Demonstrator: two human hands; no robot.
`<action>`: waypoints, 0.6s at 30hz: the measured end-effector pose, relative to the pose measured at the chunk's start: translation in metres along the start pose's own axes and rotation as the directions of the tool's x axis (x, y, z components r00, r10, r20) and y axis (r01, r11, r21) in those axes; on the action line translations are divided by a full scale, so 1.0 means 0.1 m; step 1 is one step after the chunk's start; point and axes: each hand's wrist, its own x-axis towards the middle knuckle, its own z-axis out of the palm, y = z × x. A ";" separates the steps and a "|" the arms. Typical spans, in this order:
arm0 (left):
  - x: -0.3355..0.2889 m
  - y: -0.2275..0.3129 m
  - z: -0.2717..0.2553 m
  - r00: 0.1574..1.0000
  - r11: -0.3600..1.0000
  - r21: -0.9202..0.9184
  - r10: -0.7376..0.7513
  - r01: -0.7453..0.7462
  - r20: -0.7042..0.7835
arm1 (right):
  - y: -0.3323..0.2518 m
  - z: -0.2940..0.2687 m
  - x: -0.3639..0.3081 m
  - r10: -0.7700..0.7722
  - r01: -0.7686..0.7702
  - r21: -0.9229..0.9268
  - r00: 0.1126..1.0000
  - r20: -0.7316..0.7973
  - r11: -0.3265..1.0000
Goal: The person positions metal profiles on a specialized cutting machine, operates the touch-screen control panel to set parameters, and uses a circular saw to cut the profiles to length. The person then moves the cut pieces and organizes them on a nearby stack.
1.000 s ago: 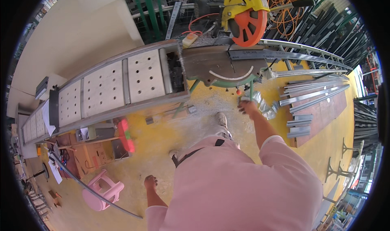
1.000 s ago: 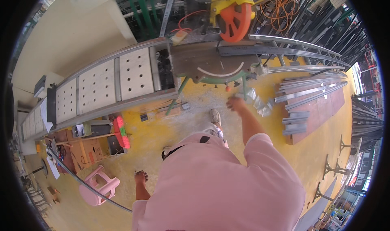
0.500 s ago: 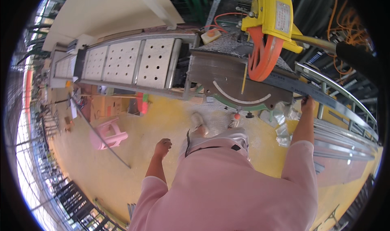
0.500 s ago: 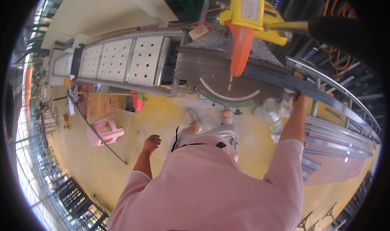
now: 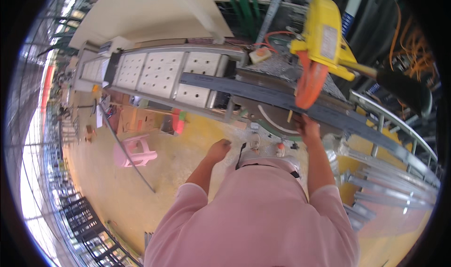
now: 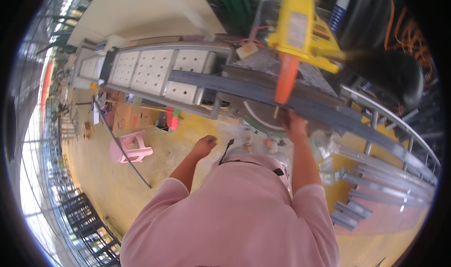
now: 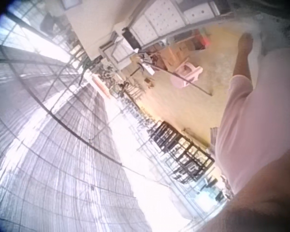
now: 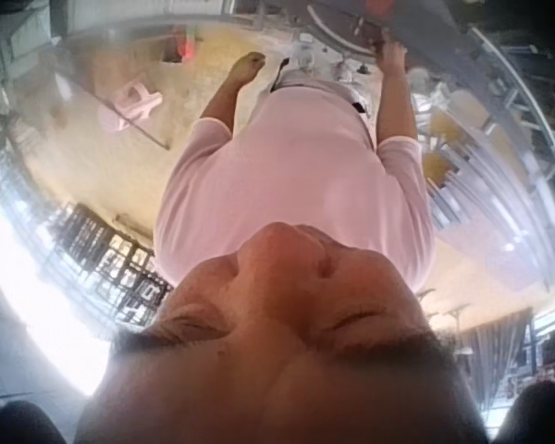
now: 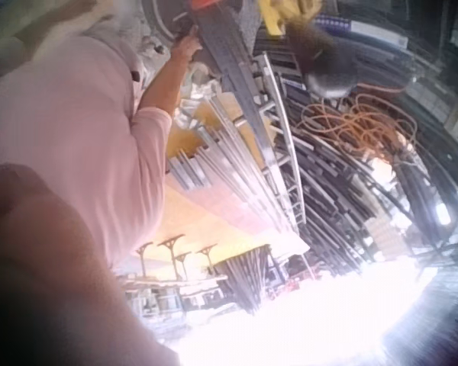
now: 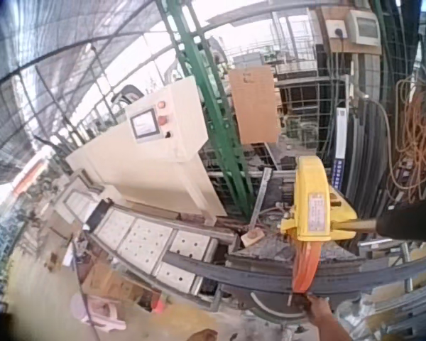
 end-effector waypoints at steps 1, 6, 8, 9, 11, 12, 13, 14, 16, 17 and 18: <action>0.04 0.19 -0.05 0.999 0.993 -0.109 -0.038 0.038 0.003 | -0.24 0.07 -0.21 0.135 -0.127 0.154 0.990 -0.040 0.980; -0.01 0.23 -0.22 0.998 0.996 -0.072 -0.052 0.053 0.024 | -0.49 -1.46 -0.46 0.064 0.014 0.228 0.941 -0.333 0.973; -0.12 0.10 -0.19 0.992 0.994 -0.008 -0.109 0.110 0.059 | -0.60 -2.03 -0.45 0.067 0.036 0.223 0.897 -0.438 0.974; -0.22 -0.09 -0.14 0.985 0.987 0.014 -0.158 0.157 0.069 | -0.66 -2.15 -0.45 0.038 0.117 0.263 0.855 -0.518 0.958; -0.36 -0.31 -0.14 0.966 0.971 0.078 -0.235 0.227 0.109 | -0.67 -2.50 -0.40 0.060 0.136 0.306 0.831 -0.554 0.942; -0.41 -0.37 -0.17 0.953 0.958 0.117 -0.274 0.260 0.127 | -0.71 -2.51 -0.38 0.078 0.155 0.329 0.798 -0.598 0.931; -0.47 -0.43 -0.19 0.939 0.944 0.157 -0.313 0.291 0.144 | -0.68 -2.48 -0.34 0.052 0.177 0.324 0.805 -0.590 0.929; -0.52 -0.49 -0.19 0.934 0.937 0.151 -0.335 0.316 0.121 | -0.61 -2.43 -0.27 0.026 0.200 0.320 0.812 -0.583 0.926; -0.55 -0.60 -0.18 0.924 0.921 0.137 -0.376 0.365 0.070 | -0.47 -2.19 -0.13 -0.013 0.192 0.312 0.868 -0.496 0.931; -0.52 -0.55 -0.22 0.946 0.941 0.159 -0.314 0.300 0.074 | -0.40 -1.97 -0.05 -0.018 0.176 0.258 0.856 -0.516 0.950; -0.52 -0.46 -0.27 0.964 0.955 0.179 -0.255 0.238 0.080 | -0.40 -1.66 -0.02 -0.022 0.154 0.203 0.845 -0.534 0.967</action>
